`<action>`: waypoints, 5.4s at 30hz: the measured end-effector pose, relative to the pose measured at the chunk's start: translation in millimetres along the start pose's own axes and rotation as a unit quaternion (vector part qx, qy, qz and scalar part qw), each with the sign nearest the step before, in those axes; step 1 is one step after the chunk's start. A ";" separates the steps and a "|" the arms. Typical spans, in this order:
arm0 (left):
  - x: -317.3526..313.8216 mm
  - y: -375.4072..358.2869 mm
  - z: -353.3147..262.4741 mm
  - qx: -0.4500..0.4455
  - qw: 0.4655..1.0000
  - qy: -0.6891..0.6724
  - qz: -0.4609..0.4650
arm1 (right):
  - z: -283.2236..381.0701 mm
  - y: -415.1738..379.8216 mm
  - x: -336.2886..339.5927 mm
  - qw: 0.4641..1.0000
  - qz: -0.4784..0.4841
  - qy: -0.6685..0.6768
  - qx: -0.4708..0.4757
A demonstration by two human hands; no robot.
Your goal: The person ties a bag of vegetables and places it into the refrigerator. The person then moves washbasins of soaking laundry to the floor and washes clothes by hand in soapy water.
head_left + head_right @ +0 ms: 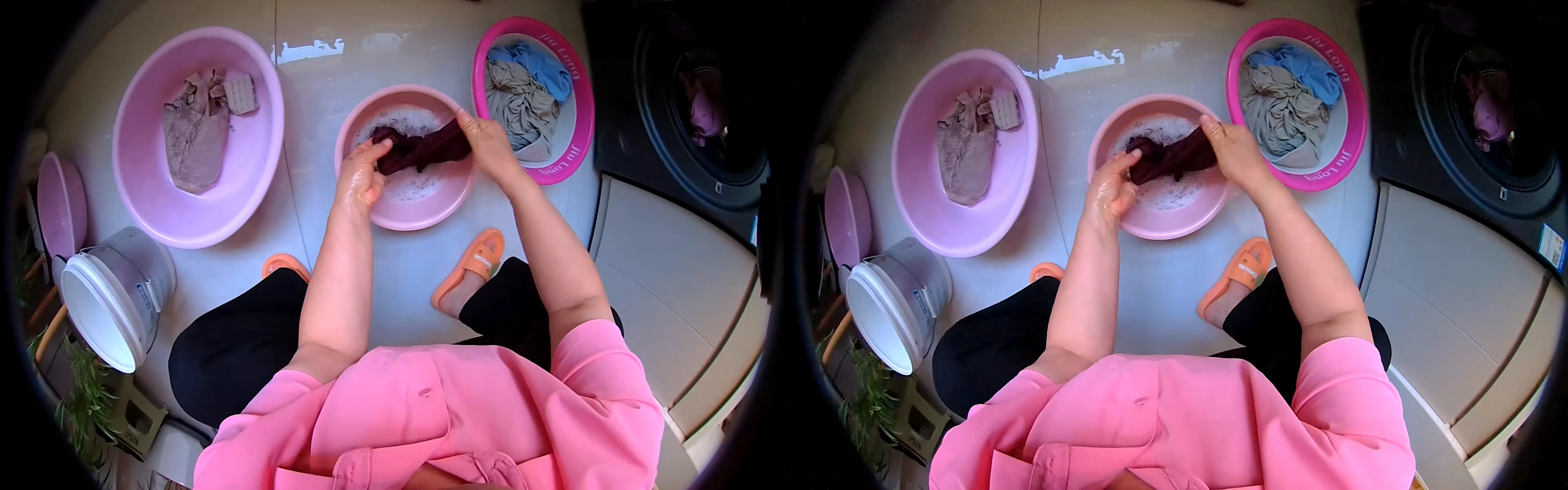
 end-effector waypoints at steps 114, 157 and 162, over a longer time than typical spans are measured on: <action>-40.0 -37.1 -27.6 -0.046 0.981 0.145 0.119 | -39.3 15.4 15.9 0.969 -0.020 0.237 0.070; 21.6 7.0 6.9 -0.118 0.923 0.341 -0.134 | -14.4 48.6 -53.6 0.957 0.069 -0.222 0.172; 29.0 17.7 1.8 -0.228 0.824 0.427 -0.295 | -38.8 61.2 -94.6 0.959 -0.010 -0.279 0.051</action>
Point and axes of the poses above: each hand's wrist, its own y-axis towards the middle knuckle, its own x-axis out of the back of the hand, z = x × y, the point moved 6 cm from there along y, towards the middle knuckle, and after that the axes turned 6 degrees about z, right-handed, at the moved point
